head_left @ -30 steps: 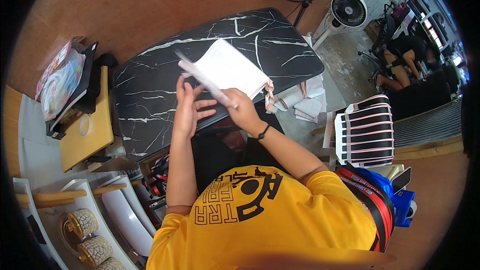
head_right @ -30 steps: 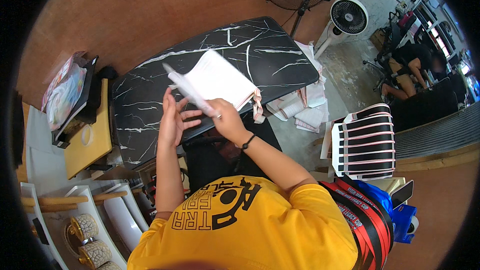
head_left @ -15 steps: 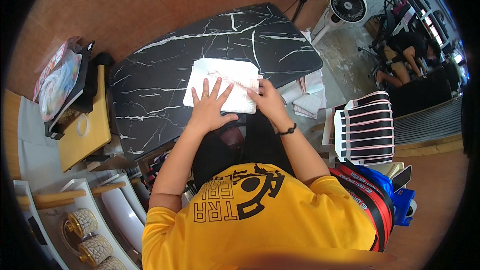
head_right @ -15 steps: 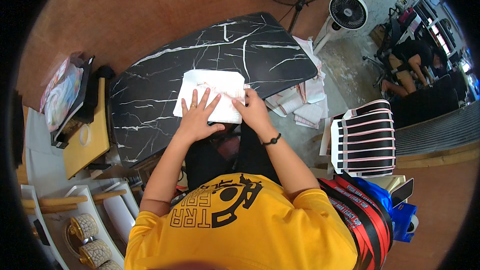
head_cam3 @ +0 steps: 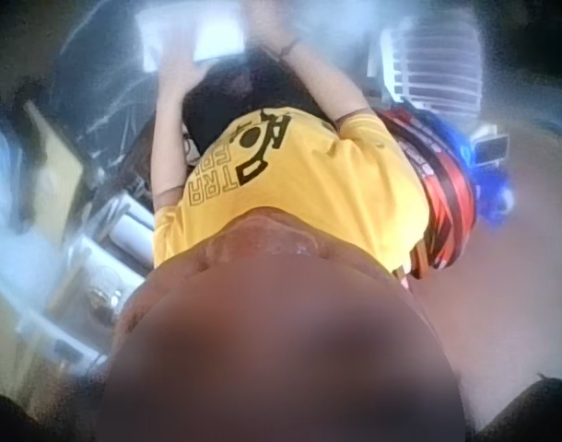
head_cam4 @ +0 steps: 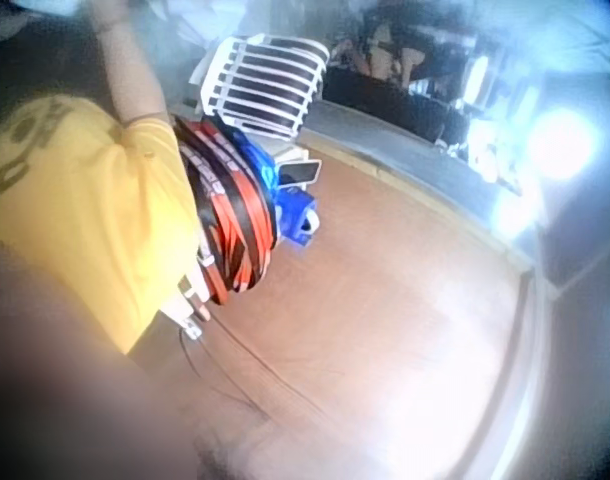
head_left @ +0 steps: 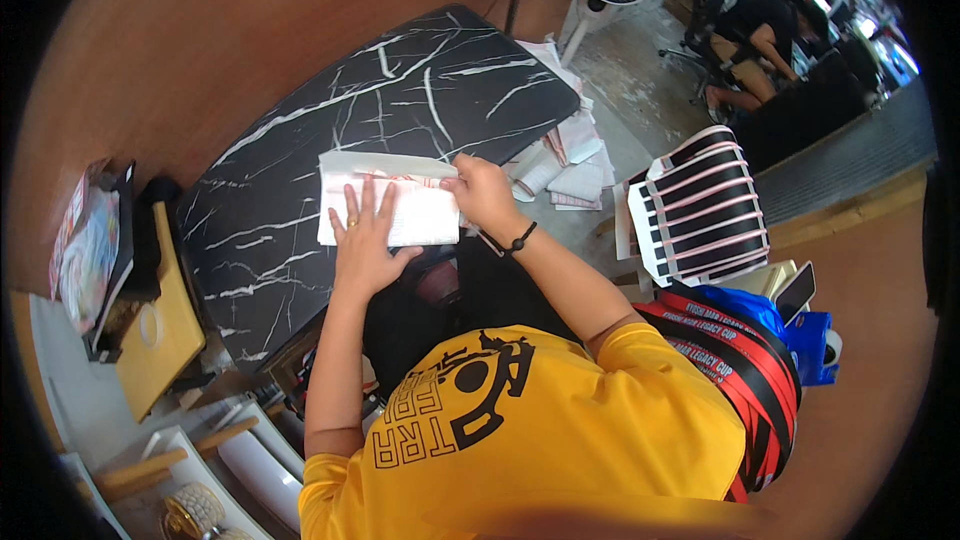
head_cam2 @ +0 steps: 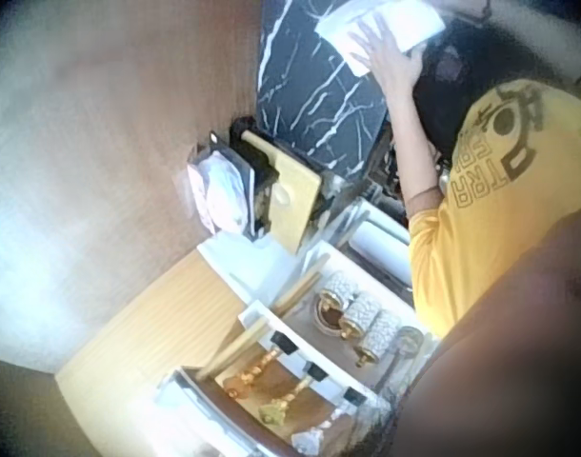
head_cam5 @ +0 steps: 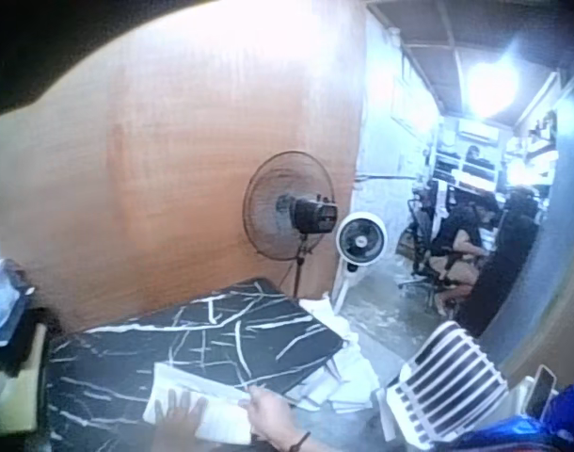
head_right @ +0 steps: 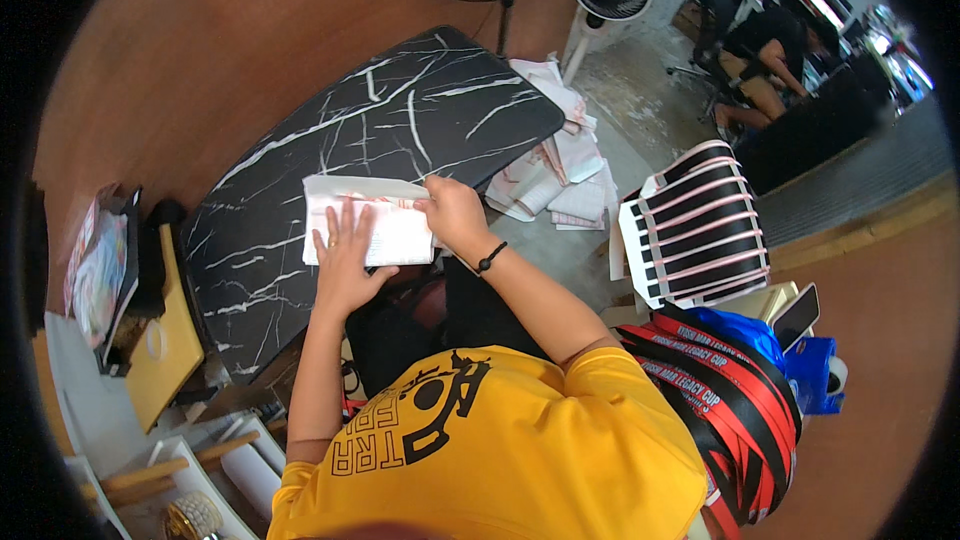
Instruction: The person repeatedly assembles a decorative belt by placing a pink and black striped strip onto a white backing sheet, folding the edges over, and smoothing it down. They then fold the assembled belt and place it on a stack before repeating the process with a new strip.
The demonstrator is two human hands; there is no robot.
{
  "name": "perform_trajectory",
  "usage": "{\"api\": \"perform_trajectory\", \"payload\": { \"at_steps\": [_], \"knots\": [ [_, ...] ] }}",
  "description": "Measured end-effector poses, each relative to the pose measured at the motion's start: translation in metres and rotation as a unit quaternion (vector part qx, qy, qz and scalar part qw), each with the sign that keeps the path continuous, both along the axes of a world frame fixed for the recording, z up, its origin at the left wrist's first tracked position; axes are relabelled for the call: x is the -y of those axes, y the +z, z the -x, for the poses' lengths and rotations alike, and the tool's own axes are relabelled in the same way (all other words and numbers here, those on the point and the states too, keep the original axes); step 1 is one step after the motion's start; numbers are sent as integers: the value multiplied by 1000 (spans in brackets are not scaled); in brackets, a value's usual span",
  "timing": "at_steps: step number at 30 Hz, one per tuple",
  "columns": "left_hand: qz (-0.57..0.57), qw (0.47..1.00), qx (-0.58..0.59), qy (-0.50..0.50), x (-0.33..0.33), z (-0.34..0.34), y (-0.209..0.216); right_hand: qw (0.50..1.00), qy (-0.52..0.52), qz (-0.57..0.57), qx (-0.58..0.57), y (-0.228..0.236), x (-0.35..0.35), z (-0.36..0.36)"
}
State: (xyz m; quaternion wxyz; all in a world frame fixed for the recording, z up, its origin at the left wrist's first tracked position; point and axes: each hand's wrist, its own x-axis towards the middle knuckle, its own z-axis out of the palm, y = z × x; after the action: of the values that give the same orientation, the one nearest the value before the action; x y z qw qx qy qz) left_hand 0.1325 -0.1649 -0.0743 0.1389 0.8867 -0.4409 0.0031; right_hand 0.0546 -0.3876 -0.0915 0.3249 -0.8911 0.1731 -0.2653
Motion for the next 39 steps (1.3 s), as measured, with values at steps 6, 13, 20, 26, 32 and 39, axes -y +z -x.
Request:
{"api": "perform_trajectory", "payload": {
  "at_steps": [6,13,20,26,32,39],
  "knots": [
    [185,983,-10,10,-9,-4,-12,862,-175,-344,329,-32,108,52],
    [96,995,16,8,-3,-1,-10,748,-415,-422,300,-226,166,164],
    [49,998,-1,25,3,3,0,596,-617,-492,148,-353,115,222],
    [27,999,15,16,9,6,2,405,-640,-604,249,-361,116,221],
    [19,1000,8,20,11,5,1,443,-566,-674,171,-398,147,219],
    [12,1000,14,14,11,4,0,609,-641,-458,-94,-416,171,224]
  ]
}}
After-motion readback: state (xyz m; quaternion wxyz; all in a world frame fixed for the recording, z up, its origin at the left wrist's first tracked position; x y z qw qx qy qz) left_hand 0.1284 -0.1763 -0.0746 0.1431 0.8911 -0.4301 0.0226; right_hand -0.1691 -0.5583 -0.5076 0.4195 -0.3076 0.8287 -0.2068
